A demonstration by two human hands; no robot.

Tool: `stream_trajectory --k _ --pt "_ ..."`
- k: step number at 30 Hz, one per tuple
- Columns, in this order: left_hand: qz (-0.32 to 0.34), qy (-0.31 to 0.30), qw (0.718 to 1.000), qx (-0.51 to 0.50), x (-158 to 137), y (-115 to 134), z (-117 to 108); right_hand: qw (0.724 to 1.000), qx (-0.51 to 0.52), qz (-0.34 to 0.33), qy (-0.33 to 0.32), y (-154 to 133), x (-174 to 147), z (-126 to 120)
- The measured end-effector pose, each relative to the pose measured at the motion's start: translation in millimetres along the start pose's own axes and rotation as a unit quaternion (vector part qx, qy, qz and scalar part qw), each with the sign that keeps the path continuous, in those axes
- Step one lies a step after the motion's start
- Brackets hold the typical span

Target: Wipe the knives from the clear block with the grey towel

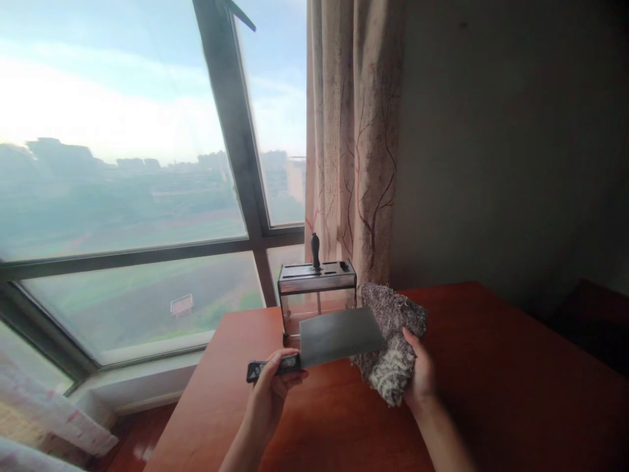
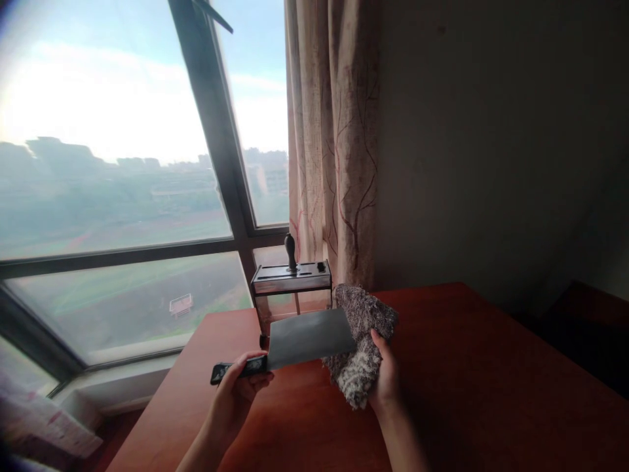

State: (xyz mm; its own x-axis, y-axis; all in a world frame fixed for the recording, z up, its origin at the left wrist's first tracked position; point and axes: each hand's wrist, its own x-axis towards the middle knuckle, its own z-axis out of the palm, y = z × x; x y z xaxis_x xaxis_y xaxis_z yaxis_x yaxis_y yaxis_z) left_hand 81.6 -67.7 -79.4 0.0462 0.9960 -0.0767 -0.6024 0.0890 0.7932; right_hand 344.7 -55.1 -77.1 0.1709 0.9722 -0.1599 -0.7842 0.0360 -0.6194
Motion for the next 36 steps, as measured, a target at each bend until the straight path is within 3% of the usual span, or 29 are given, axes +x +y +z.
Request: stream_trajectory --k 10,18,23,26,30,33,36 --pt "0.012 0.041 0.999 -0.006 1 2 7 0.992 -0.057 0.099 -0.05 -2 -5 -1" --pt "0.002 0.098 0.995 -0.02 5 5 7 0.988 -0.115 0.064 -0.081 -8 -5 -4" --pt "0.02 0.104 0.994 0.008 6 8 5 0.996 -0.076 0.038 -0.017 -11 -1 -10" --pt "0.029 0.087 0.995 0.042 4 9 6 0.993 -0.108 -0.038 0.034 -10 5 -18" --pt "0.022 0.064 0.995 0.076 -1 6 9 0.956 -0.243 -0.159 0.03 -13 2 -14" --pt "0.011 0.033 0.994 0.1 -4 3 11 0.908 -0.344 -0.229 -0.064 -20 -4 1" --pt "0.008 -0.002 0.993 0.114 -8 1 11 0.85 -0.439 -0.25 -0.145 -27 -6 14"
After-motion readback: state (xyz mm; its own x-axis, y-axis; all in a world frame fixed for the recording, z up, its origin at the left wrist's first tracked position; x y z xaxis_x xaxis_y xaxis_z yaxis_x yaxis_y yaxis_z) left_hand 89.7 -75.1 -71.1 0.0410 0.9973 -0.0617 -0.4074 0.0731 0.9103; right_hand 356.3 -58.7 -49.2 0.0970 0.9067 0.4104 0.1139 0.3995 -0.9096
